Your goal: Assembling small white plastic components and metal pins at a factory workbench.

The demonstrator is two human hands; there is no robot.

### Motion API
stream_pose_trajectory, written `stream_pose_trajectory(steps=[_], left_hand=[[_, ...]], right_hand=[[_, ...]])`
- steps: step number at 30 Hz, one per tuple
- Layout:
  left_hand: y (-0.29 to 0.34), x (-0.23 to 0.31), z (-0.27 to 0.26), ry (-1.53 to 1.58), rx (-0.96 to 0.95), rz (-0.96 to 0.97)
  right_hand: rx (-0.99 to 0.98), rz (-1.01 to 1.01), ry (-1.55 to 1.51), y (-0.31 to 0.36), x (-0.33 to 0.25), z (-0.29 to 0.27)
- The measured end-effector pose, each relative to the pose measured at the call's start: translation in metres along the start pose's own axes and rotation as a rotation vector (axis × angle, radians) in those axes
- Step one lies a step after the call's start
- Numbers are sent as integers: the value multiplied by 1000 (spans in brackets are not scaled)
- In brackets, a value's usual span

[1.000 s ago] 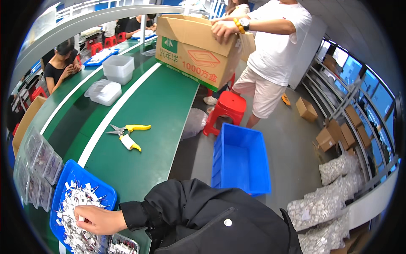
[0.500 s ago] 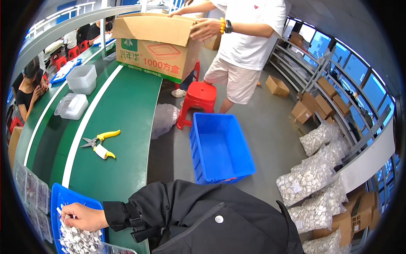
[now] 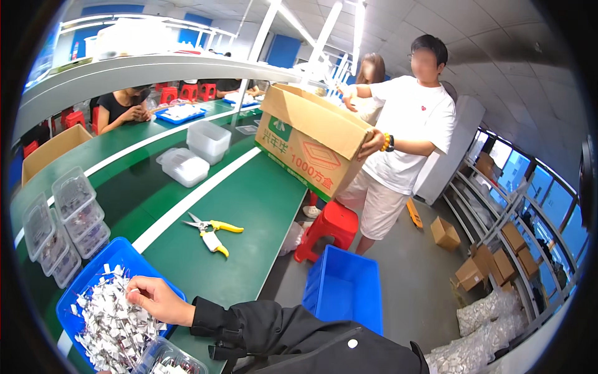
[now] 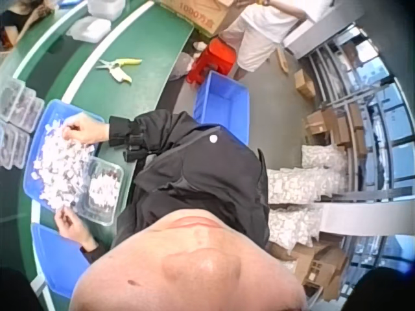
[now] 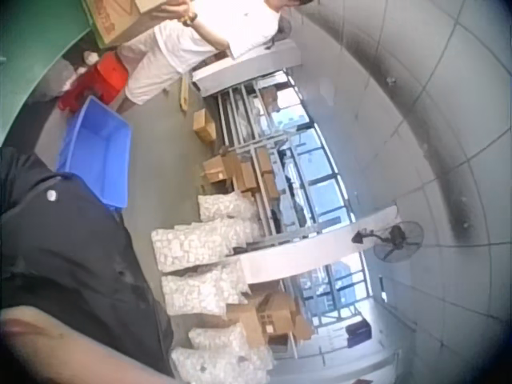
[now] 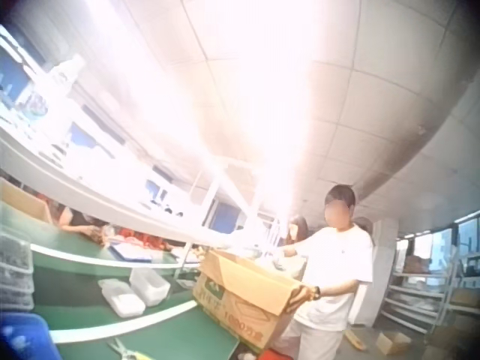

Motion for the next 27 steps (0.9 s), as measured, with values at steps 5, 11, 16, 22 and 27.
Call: stream_pose_trajectory(steps=[5,11,16,22,27], left_hand=[[2,8,6,35,67,70],[-10,14,18,65,106,106],[-9,20,16,47,67,121],[-5,15,18,27,84,151],[10,-10,15,-1,106,111]], right_hand=[[-81,-23,247,0,-20,0],[155,-92,239,-11,-58,-33],[-13,-140,645,-28,-75,-21],[-133,-145,832,-24,-81,-9],[-135,-246,849,-23,-95,6]])
Point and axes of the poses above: each hand's wrist, its own y-axis away from the middle knuckle, its own z-axis out of the palm, x = y × z, the point moved 2 cm from there along -y, towards the middle knuckle, and after that the axes turned 11 degrees about -x, right-handed, at the moved point
